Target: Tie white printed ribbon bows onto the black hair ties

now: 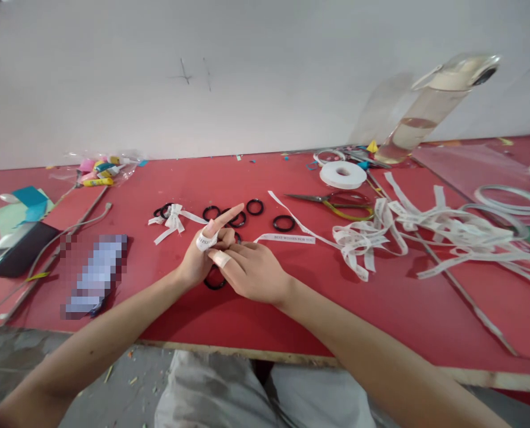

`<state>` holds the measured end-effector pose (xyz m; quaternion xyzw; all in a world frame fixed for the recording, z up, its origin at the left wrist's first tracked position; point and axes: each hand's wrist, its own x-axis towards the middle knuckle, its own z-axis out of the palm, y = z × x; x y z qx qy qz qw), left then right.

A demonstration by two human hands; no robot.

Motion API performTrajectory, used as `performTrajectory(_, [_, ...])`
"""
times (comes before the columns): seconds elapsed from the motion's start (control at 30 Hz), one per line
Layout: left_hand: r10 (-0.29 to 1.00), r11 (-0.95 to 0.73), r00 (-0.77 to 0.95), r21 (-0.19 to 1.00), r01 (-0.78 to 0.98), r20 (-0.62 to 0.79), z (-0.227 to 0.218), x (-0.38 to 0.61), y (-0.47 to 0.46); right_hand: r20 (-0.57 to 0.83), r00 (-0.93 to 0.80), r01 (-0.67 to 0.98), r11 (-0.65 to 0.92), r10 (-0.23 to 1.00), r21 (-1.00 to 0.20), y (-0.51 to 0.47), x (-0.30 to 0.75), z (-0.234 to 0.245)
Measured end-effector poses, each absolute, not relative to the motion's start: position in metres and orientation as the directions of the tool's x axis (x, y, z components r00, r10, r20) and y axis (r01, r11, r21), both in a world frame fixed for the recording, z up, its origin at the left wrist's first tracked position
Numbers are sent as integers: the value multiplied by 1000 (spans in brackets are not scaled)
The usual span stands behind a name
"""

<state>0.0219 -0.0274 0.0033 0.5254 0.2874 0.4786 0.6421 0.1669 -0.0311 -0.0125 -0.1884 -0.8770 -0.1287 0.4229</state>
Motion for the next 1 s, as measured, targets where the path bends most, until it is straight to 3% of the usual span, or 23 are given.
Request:
performTrajectory(0.2, [926,1,361,958,-288,108,3,23,-32,771,-610,528,820,184,222,-38,164,-7])
performTrajectory(0.63, [948,59,309,918,-393,71,6,27,-32,813,-525,494,868,251,51,-37,161,-18])
performTrajectory(0.8, [954,98,296,885,-456,46,7,26,-30,764,-602,410,911,234,44,-37,161,-16])
performTrajectory(1.0, [968,119,252,861,-495,11,10,24,-28,639,-695,414,910,329,-18,-34,159,-25])
